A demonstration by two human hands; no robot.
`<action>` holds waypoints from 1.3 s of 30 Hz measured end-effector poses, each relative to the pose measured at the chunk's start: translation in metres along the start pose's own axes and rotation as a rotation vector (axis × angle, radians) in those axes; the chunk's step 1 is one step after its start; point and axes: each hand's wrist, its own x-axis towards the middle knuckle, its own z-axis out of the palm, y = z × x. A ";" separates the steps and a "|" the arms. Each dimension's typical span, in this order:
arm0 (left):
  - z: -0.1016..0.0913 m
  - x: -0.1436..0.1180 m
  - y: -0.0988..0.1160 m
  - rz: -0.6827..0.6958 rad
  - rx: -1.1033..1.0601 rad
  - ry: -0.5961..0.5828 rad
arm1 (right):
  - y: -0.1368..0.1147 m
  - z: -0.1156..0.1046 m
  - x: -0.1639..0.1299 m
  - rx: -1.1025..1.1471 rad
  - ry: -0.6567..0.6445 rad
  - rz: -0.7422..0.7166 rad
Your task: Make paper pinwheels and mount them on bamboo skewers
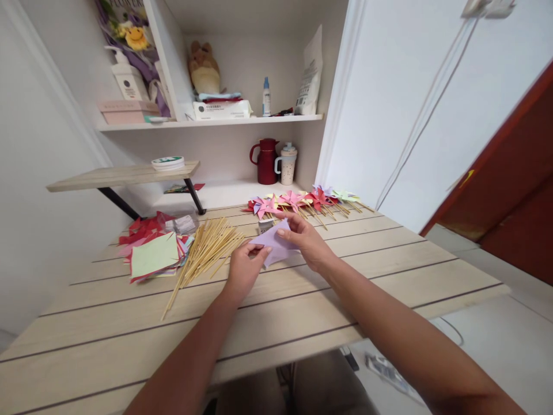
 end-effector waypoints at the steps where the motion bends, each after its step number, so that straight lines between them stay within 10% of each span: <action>1: -0.001 0.001 0.000 -0.040 -0.032 0.014 | 0.000 0.000 0.000 0.004 -0.021 0.009; 39: -0.006 0.005 -0.002 0.175 0.134 0.049 | 0.003 0.007 -0.005 -0.088 -0.138 0.131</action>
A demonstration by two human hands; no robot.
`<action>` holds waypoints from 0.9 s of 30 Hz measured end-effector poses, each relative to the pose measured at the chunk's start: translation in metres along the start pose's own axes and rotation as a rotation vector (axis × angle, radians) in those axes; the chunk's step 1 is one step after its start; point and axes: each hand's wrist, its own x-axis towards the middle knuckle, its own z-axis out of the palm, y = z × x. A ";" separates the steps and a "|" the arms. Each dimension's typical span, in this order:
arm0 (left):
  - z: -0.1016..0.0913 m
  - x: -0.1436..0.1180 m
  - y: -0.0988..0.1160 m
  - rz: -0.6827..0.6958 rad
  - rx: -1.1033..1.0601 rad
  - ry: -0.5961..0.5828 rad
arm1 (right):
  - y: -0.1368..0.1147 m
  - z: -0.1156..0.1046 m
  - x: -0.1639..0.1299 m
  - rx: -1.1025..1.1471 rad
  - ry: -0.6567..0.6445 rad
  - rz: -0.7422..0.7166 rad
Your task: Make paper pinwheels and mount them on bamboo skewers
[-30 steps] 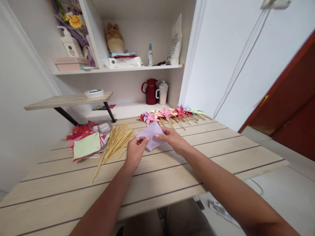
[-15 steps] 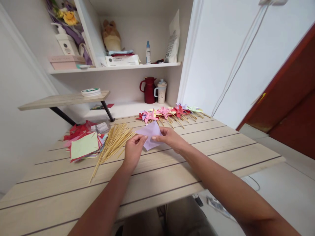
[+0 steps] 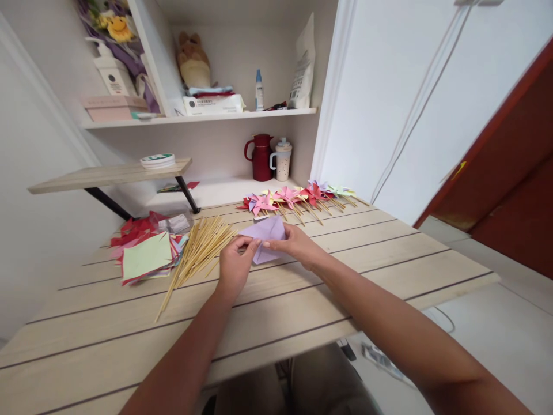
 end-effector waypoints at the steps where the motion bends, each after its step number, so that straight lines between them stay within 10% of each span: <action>1: 0.000 0.000 0.000 0.003 0.003 0.005 | -0.001 0.000 0.000 0.005 0.011 -0.007; 27: 0.000 -0.003 0.004 -0.139 -0.169 -0.145 | 0.002 -0.003 0.006 0.120 0.258 0.048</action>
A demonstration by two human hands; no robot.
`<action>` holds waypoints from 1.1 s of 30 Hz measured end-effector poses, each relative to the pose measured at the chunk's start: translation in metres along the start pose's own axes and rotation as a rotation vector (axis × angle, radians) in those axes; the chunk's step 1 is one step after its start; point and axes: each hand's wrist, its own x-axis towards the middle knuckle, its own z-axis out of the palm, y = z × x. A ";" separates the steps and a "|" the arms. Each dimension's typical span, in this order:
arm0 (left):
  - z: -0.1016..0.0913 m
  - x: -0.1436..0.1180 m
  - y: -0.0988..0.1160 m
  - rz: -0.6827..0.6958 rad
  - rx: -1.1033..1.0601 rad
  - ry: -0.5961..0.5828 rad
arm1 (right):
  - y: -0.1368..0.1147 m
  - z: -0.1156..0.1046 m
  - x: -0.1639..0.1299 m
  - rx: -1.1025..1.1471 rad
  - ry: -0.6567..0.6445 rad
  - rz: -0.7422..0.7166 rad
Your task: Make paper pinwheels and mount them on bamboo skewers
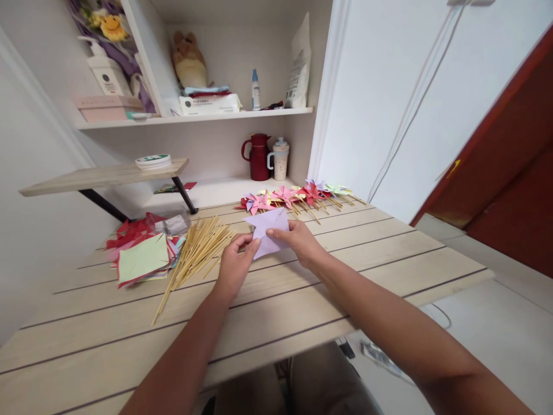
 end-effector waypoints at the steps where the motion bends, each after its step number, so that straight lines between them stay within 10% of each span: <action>1: 0.000 -0.001 0.000 -0.032 -0.032 -0.013 | 0.000 0.001 -0.001 0.004 -0.009 0.007; 33: 0.004 -0.002 0.001 -0.184 -0.337 0.087 | 0.005 0.012 -0.009 0.006 -0.080 0.000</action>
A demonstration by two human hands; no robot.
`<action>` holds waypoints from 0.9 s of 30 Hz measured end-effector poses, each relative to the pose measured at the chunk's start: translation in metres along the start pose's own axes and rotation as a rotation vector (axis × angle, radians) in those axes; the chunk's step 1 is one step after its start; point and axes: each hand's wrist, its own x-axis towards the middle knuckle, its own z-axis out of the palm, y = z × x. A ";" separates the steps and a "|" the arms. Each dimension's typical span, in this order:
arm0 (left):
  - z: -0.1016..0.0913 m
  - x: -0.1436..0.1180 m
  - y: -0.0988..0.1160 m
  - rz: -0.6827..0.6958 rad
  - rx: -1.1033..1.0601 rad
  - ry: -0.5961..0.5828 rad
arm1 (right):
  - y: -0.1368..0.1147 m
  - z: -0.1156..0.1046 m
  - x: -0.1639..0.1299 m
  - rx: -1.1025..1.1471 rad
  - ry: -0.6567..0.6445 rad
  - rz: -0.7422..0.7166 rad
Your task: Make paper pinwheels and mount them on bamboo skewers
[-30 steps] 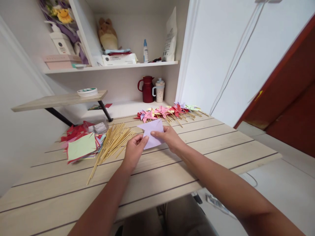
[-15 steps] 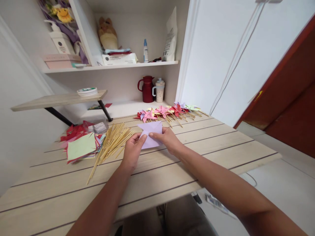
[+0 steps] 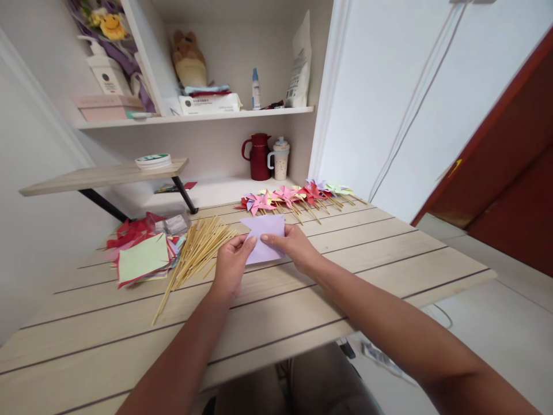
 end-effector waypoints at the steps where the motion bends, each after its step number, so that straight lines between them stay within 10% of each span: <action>1: 0.000 0.001 0.000 -0.002 -0.008 0.016 | 0.000 0.000 0.000 0.004 -0.019 -0.016; 12: -0.017 0.013 0.020 0.072 -0.209 0.212 | -0.001 -0.011 0.000 -0.379 -0.239 -0.513; 20: -0.014 0.010 0.020 0.065 -0.211 0.237 | 0.001 -0.002 -0.009 -0.865 0.065 -0.940; 27: -0.009 0.006 0.018 0.045 -0.213 0.188 | 0.008 0.006 -0.017 -1.125 0.056 -1.040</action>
